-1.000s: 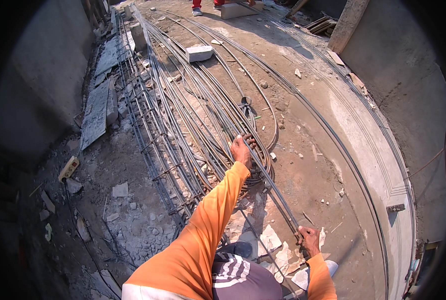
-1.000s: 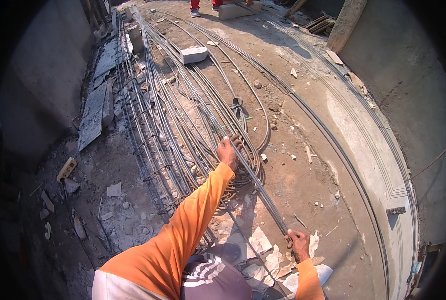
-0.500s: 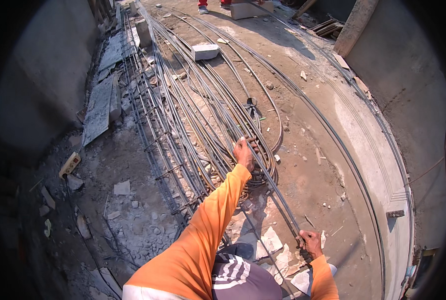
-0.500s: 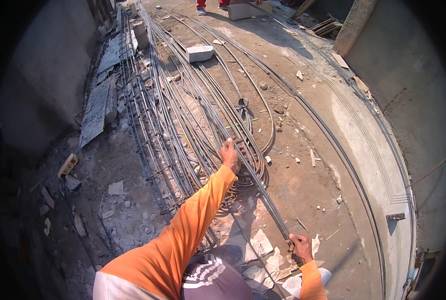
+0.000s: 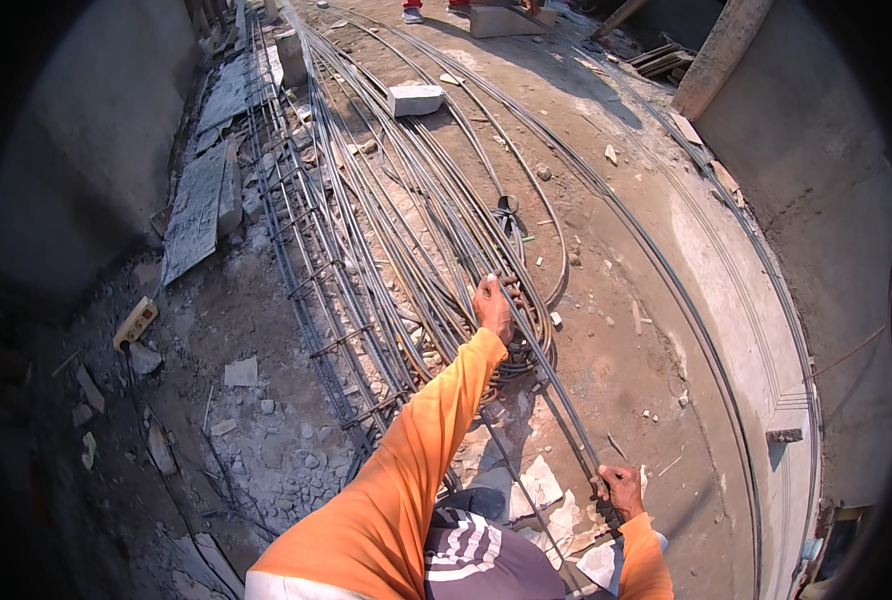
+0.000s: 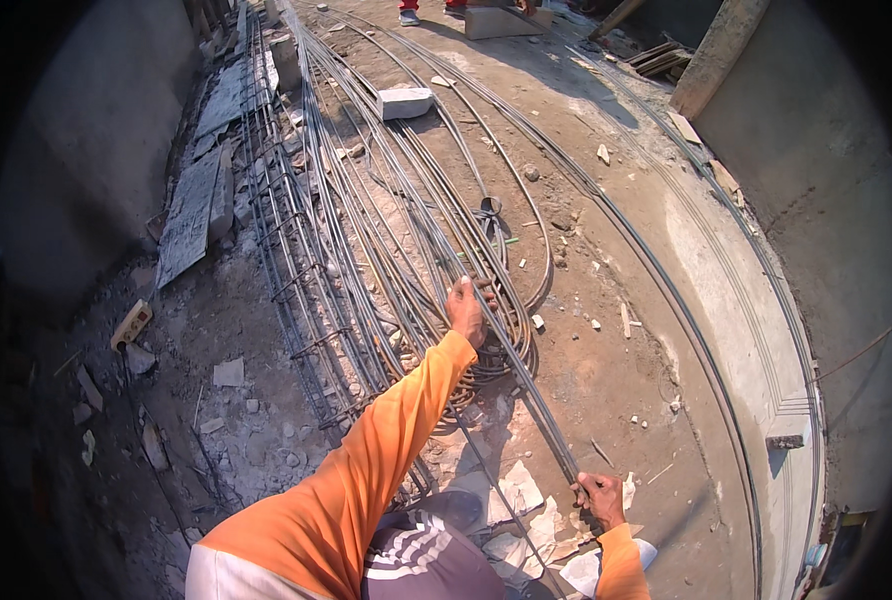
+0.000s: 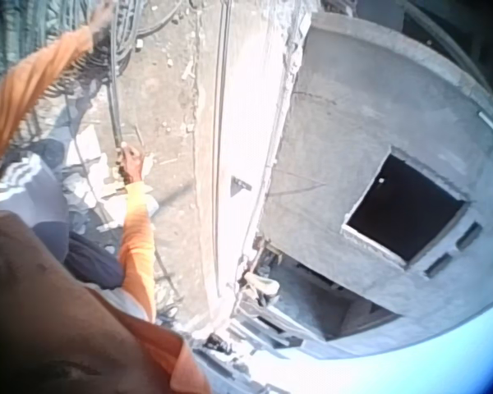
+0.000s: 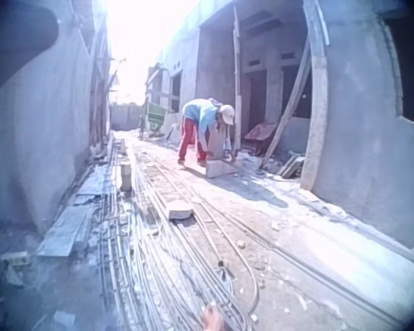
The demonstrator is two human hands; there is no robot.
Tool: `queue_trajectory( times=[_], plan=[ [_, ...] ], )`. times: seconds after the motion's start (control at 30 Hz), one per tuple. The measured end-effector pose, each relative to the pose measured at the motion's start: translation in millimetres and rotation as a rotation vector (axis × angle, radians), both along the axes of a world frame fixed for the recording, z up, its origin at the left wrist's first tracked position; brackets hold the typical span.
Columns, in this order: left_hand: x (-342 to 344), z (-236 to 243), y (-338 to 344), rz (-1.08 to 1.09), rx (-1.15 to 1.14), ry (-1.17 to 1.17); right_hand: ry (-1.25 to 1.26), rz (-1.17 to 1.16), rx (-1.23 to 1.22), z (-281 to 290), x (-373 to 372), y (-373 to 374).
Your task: The person picks up a metal rod from a pile, marks a measurement using a marking tool and measuring tape, and then cuts the rod with an angle grinder.
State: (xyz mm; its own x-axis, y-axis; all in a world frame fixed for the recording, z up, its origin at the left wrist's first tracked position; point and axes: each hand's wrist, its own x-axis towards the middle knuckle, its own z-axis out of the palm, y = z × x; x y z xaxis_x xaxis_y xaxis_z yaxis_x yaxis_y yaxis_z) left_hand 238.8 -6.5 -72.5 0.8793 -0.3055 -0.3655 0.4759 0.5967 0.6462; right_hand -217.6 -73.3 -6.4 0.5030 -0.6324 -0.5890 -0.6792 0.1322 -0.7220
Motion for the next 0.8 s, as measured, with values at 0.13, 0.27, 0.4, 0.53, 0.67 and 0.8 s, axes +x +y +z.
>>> queue_trajectory(
  times=[0.13, 0.27, 0.4, 0.53, 0.67, 0.8],
  plan=[
    [0, 1, 1, 0.003, -0.003, -0.006, -0.009, -0.002, 0.0, 2, 2, 2],
    [-2, 1, 2, 0.009, -0.084, 0.023, 0.01, 0.008, -0.008, 9, 5, 5],
    [0, 0, 2, 0.02, -0.134, 0.05, -0.03, 0.038, 0.041, 3, 0, 2],
    [-8, 0, -9, 0.017, -0.094, 0.045, -0.032, 0.086, -0.029, -5, -10, -2],
    [-2, -22, -16, 0.111, 0.091, -0.076, 0.061, 0.195, -0.186, -11, -18, 4],
    [-1, -45, -32, 0.16, 0.295, -0.166, 0.105, 0.184, -0.271, -6, -33, 9]
  ],
)
